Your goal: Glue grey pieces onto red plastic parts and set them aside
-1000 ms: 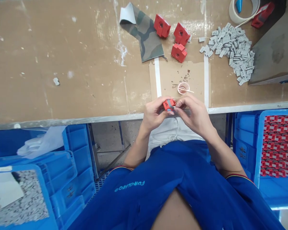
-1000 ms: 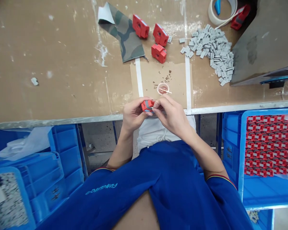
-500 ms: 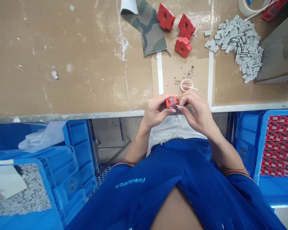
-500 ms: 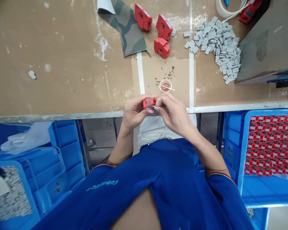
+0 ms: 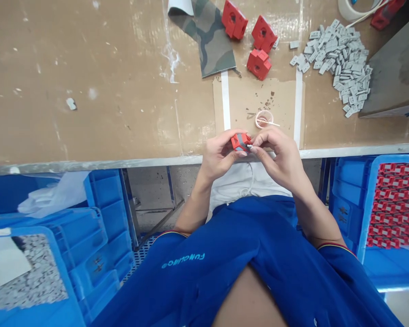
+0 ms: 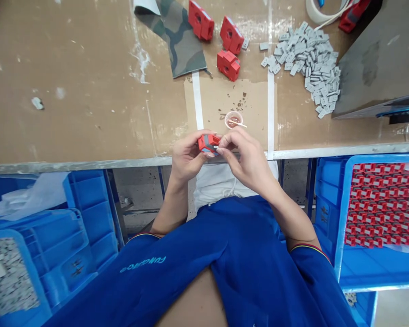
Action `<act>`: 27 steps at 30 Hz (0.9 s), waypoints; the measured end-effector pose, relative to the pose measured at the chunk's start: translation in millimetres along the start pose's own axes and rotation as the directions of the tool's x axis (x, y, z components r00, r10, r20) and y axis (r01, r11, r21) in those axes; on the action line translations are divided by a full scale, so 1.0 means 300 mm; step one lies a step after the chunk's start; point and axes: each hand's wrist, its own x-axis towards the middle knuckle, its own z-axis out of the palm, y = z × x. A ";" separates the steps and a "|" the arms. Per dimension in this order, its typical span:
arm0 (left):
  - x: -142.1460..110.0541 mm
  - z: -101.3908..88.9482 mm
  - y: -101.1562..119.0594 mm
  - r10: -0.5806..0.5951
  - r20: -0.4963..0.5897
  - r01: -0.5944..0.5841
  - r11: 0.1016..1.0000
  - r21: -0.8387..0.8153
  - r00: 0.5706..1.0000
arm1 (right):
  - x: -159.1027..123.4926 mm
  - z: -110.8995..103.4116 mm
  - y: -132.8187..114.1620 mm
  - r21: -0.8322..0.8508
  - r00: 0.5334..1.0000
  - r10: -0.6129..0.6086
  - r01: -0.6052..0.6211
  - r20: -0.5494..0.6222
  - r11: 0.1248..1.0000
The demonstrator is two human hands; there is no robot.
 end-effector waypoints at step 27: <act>-0.004 0.018 -0.016 -0.053 -0.094 0.055 0.998 0.008 0.994 | -0.043 0.111 -0.032 -0.507 0.944 -0.142 -0.031 -0.298 0.861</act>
